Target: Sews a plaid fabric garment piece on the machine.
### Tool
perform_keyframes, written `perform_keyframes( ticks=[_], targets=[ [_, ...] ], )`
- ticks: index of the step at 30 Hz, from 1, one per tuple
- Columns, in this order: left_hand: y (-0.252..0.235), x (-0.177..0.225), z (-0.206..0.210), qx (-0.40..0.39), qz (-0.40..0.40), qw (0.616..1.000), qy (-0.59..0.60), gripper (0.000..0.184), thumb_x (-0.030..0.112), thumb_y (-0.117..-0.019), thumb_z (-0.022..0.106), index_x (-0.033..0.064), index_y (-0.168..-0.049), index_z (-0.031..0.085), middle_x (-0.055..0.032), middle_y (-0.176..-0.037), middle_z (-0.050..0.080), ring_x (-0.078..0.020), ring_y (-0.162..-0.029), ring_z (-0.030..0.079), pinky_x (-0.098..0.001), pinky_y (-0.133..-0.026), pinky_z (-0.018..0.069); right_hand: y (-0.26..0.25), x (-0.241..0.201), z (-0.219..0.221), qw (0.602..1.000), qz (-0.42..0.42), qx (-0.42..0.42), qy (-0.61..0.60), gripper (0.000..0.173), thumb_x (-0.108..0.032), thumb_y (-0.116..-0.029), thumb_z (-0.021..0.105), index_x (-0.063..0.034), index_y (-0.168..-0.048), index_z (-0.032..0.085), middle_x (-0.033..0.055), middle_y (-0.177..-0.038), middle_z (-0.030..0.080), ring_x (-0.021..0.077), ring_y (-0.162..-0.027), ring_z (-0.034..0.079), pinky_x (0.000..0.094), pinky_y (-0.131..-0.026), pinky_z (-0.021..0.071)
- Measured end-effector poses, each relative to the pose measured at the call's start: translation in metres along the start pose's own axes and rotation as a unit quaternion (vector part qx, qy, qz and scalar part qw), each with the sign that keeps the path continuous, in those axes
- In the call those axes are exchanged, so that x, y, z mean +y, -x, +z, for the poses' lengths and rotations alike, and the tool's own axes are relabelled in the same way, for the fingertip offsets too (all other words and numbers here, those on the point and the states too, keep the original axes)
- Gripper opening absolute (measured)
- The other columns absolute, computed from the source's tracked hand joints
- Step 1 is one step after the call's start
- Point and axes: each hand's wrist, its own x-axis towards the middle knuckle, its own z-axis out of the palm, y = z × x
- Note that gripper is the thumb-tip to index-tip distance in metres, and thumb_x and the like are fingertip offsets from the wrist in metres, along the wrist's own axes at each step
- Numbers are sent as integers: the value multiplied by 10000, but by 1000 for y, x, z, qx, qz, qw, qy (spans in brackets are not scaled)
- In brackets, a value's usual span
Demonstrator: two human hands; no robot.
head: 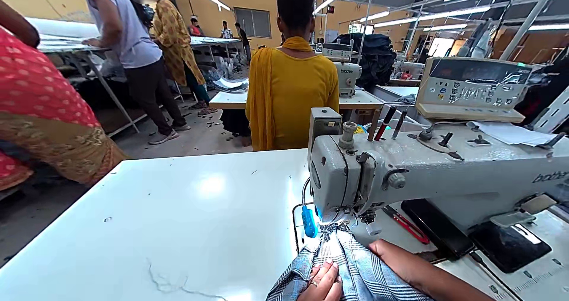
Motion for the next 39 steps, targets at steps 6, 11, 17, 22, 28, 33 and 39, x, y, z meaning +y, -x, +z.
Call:
perform_keyframes(
  ticks=[6, 11, 17, 22, 28, 33, 39],
  targets=[
    [1, 0, 2, 7, 8, 1000, -6, 221, -78, -910, 559, -134, -1047, 723, -303, -1234, 684, -453, -1187, 663, -530, -1035, 507, 7, -3, 0, 994, 60, 15, -86, 239, -135, -1093, 404, -125, -927, 576, -62, -736, 564, 16, -653, 557, 219, -625, 479],
    [0, 1, 0, 3, 2, 1000, -3, 221, -77, -910, 559, -142, -1048, 719, -311, -1237, 679, -457, -1190, 660, -532, -1036, 505, 8, -7, 9, 986, -18, 25, 166, 167, -101, -1046, 510, 10, -1017, 632, 106, -898, 621, 166, -841, 613, 347, -776, 492],
    [0, 0, 2, 16, 12, 1000, -16, 221, -81, -896, 569, -134, -1040, 728, -297, -1221, 692, -451, -1171, 673, -524, -1022, 517, 9, -21, 25, 965, 19, 74, 250, 215, -35, -1039, 491, 90, -1163, 613, 292, -1137, 642, 412, -1134, 621, 539, -959, 473],
    [0, 1, 1, 10, 4, 1000, -7, 223, -83, -905, 561, -147, -1049, 718, -311, -1232, 682, -455, -1187, 663, -518, -1038, 507, 14, -18, 27, 976, -71, 87, 187, 115, 21, -985, 546, 107, -1037, 601, 238, -991, 619, 304, -960, 610, 420, -871, 471],
    [1, 0, 3, 22, 17, 999, -24, 201, -82, -894, 571, -140, -1010, 724, -300, -1213, 694, -439, -1165, 680, -499, -1019, 525, 6, -4, 36, 975, -114, 148, 116, 115, 44, -964, 555, 78, -1074, 551, 174, -902, 594, 238, -843, 594, 376, -775, 483],
    [2, -1, 5, 28, 21, 999, -28, 196, -80, -887, 577, -135, -1001, 726, -300, -1207, 696, -433, -1161, 683, -494, -1011, 531, 5, 11, 18, 975, -109, 142, 129, 169, -5, -990, 553, 82, -1131, 587, 209, -996, 644, 278, -926, 637, 421, -848, 505],
    [1, 2, 1, 21, 11, 1000, -12, 225, -78, -893, 575, -133, -1060, 716, -300, -1223, 690, -444, -1178, 671, -519, -1018, 524, 43, 1, 40, 822, -313, 355, 316, 245, 87, -919, 525, 68, -1085, 705, 223, -1095, 713, 371, -1000, 720, 488, -818, 600]
  ],
)
